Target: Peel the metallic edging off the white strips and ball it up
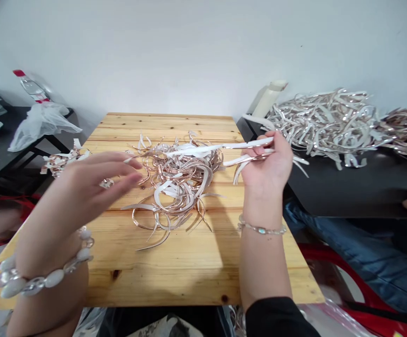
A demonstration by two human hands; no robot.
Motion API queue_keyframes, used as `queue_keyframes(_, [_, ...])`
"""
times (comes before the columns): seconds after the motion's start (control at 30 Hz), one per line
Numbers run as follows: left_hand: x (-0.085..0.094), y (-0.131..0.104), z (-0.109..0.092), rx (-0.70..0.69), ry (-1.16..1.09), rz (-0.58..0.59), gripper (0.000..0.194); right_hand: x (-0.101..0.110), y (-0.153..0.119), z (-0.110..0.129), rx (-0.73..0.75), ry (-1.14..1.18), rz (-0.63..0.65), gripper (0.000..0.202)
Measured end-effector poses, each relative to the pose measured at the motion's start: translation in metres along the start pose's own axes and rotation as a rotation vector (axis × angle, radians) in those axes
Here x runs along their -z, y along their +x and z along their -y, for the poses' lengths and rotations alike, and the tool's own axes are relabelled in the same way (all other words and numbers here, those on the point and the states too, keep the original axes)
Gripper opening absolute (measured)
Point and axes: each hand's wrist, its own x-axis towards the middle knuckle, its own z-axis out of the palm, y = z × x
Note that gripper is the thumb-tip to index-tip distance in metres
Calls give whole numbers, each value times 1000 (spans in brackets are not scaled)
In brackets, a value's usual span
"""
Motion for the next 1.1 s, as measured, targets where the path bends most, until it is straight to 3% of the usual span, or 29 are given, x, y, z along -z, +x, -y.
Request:
queue_keyframes(0.13, [7,-3,5,297,-229,-315,30,-4,-8,16,30,28,-34,19])
queue_keyframes(0.2, [2,-2,4,295,-300,-488,26,-12,-13,19,90,41,-89,20])
queue_keyframes(0.27, [-7,1,2,190,-310,-525,21,-22,-19,18,119,17,-99,21])
queue_keyframes(0.37, [-28,6,-7,88,-306,-322,8,-40,-33,12,84,-52,-39,20])
queue_keyframes(0.43, [-44,8,-14,80,-319,-161,10,-52,-45,6,61,-102,1,23])
queue_keyframes(0.6, [-70,11,-23,170,-327,-184,13,-68,-66,-2,-40,-194,210,19])
queue_keyframes(0.7, [-70,13,-20,193,-366,-192,2,-68,-67,-3,-79,-196,246,19])
queue_keyframes(0.83, [-64,16,-16,157,-476,-123,10,-65,-64,-2,-127,-202,274,19])
queue_keyframes(0.97, [-57,16,-14,217,-706,63,10,-59,-59,-2,-109,-239,305,16])
queue_keyframes(1.1, [-50,16,-13,322,-921,205,12,-55,-57,0,-86,-236,431,14])
